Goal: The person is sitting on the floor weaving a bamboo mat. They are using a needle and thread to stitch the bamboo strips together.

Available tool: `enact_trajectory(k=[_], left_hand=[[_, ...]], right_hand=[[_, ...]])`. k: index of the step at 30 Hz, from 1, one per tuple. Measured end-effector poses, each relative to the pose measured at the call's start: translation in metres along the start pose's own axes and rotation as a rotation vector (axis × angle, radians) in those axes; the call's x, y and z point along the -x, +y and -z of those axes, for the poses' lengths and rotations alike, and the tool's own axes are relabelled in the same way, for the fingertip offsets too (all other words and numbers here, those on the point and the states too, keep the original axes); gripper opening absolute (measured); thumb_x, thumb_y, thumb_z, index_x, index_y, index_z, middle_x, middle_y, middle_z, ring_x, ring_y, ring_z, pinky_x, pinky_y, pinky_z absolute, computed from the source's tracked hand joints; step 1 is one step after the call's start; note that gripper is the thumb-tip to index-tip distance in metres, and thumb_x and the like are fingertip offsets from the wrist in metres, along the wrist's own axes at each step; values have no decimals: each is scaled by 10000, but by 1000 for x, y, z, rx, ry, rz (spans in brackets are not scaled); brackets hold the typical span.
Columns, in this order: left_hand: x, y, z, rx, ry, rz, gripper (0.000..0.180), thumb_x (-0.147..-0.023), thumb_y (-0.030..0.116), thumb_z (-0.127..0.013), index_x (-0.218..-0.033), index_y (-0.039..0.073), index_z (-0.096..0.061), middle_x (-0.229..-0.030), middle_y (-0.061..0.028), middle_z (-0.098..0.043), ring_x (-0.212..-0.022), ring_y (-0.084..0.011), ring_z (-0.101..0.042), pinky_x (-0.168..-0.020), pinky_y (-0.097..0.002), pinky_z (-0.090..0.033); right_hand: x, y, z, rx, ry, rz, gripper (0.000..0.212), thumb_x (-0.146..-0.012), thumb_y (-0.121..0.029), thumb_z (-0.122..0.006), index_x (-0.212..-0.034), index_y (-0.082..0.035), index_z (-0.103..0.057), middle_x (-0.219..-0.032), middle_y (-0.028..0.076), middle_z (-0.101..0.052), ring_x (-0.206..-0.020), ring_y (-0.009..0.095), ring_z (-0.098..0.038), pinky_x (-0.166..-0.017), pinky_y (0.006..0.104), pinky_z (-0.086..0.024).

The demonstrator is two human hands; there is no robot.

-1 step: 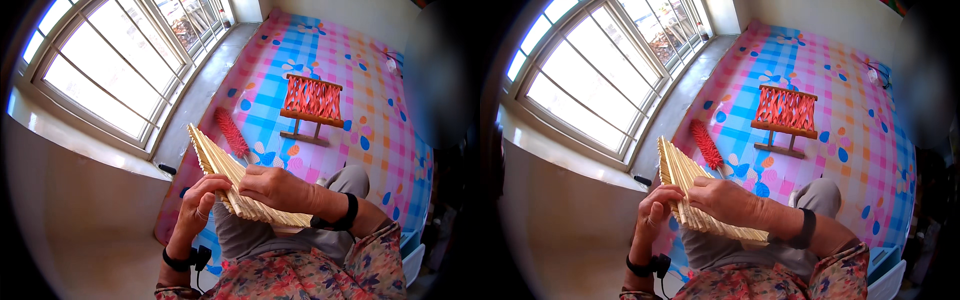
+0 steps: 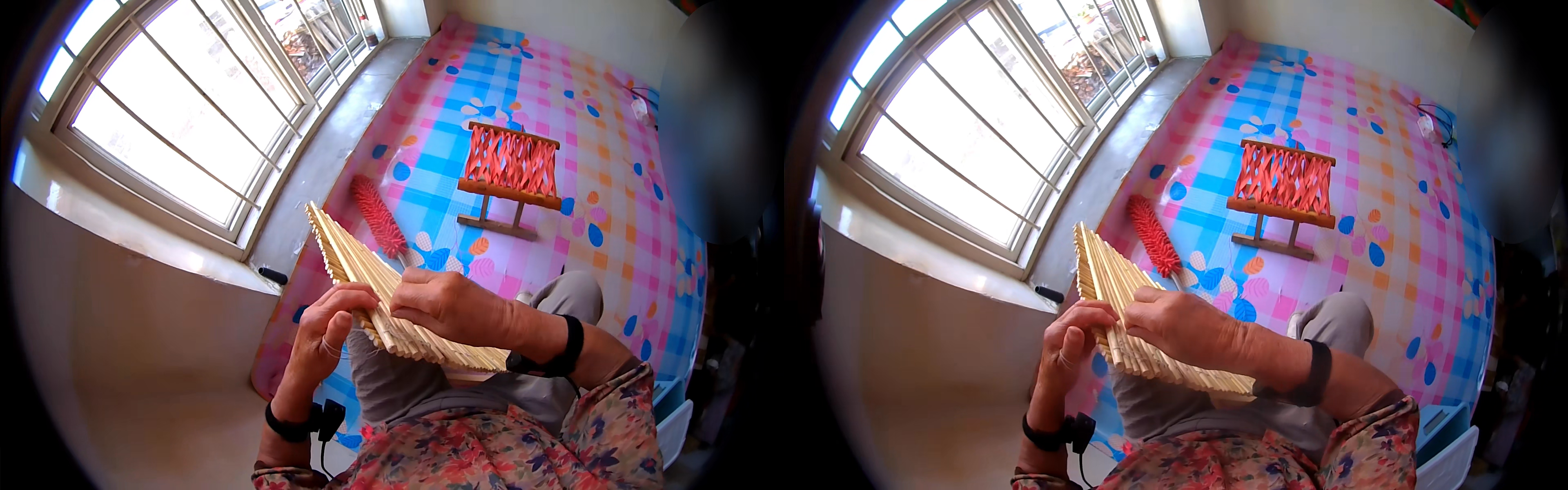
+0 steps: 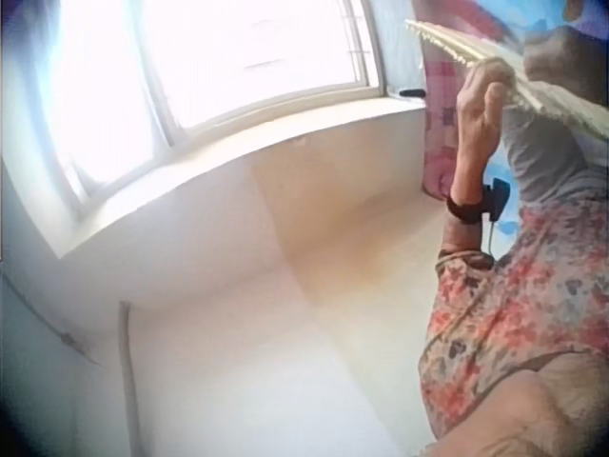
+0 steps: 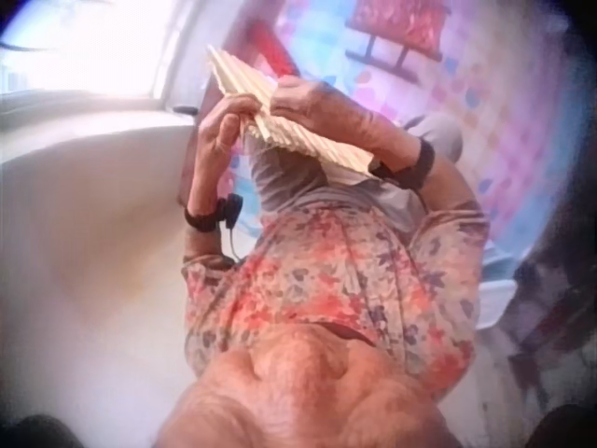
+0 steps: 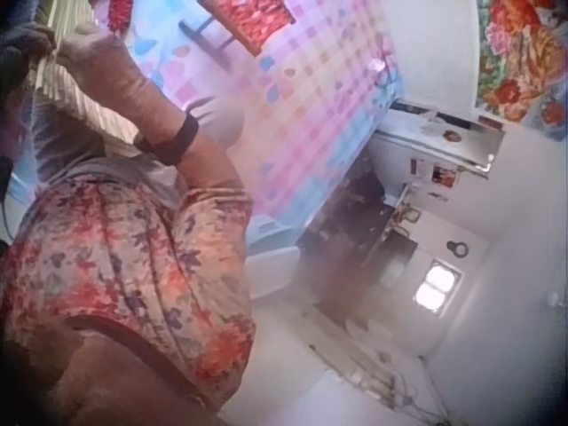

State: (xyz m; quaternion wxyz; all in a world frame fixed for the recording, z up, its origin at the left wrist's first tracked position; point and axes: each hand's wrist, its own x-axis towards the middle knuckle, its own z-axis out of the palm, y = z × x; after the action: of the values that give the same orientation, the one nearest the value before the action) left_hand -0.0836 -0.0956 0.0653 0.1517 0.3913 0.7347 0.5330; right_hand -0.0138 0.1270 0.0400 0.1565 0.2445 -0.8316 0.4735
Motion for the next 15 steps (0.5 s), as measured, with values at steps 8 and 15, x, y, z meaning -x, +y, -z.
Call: enact_trajectory(k=[8,15], left_hand=[[-11,-2,-3,-105,-39,-108,323,-1031,288,-495,-1060,-8,-622,-1067,-169,-653,-998,-304,-654,-889,-361,-503],[-12,-4,-7,-106,-46,-98,309,-1020,275,-485,-1024,-1,-624,-1032,-152,-654,-962,-299,-652,-860,-372,-509]], right_hand=[[0,3,21,94,-32,-3,28,-889,-38,-622,-886,-28,-595,-797,125,-518,-763,318,-598,-682,397,-493],[2,-5,21,170,-34,-8,52,-866,3,-639,-895,-22,-604,-803,123,-549,-864,314,-609,-730,391,-500]])
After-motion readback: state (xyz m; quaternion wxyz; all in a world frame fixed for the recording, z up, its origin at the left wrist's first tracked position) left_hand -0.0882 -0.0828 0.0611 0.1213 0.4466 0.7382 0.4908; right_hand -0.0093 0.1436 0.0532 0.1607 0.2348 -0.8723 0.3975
